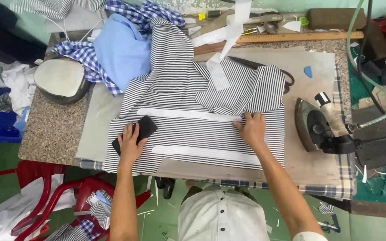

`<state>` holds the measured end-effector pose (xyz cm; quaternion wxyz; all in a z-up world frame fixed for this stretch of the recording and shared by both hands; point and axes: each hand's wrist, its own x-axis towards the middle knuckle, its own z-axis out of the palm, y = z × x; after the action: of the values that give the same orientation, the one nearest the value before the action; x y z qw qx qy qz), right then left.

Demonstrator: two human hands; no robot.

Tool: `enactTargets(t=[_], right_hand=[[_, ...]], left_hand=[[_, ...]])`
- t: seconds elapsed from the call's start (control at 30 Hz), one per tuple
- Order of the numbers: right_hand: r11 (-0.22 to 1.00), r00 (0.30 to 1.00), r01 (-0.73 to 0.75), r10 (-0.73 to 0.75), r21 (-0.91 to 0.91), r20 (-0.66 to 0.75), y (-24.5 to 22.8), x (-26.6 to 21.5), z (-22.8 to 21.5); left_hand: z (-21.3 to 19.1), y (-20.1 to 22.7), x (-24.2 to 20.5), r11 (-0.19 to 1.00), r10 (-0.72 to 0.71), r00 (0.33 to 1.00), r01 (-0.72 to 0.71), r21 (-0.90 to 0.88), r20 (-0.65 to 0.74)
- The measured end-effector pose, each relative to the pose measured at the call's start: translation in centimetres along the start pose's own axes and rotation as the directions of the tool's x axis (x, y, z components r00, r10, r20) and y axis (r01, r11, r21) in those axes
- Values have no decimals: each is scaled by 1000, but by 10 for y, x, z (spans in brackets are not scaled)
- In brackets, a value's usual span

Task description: The person irons a striped shirt on a table using a steam iron and a black pressing block. They repeatedly smooth the fabric, press seams, and reposition the shirt to cover different areas.

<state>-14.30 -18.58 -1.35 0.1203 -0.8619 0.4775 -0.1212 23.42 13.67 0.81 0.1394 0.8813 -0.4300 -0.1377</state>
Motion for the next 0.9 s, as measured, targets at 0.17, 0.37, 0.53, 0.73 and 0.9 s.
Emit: enactTargets(t=[0.17,0.37,0.53,0.73,0.9], right_hand=[[996,994,-67,62,55,90,-13,2,-5],[913,953,-196,91,358,290,-24,-18,-34],[755,939,-217,-11,619,343,-40,-43,-97],[451,848,-448,-59,772,527,-39,-83,-110],[436,864,-414,-88,799,496,-17,-100,-131]], left_hand=[[19,-7,29,980,0,979,41,197,-203],[43,165,-28,950,112,895,-224,-218,-432],[120,253,-74,289,-112,989,127,-949,98],[132,263,-58,-507,152,861,490,-709,486],[137,207,-31,-731,-77,897,246,-637,434]])
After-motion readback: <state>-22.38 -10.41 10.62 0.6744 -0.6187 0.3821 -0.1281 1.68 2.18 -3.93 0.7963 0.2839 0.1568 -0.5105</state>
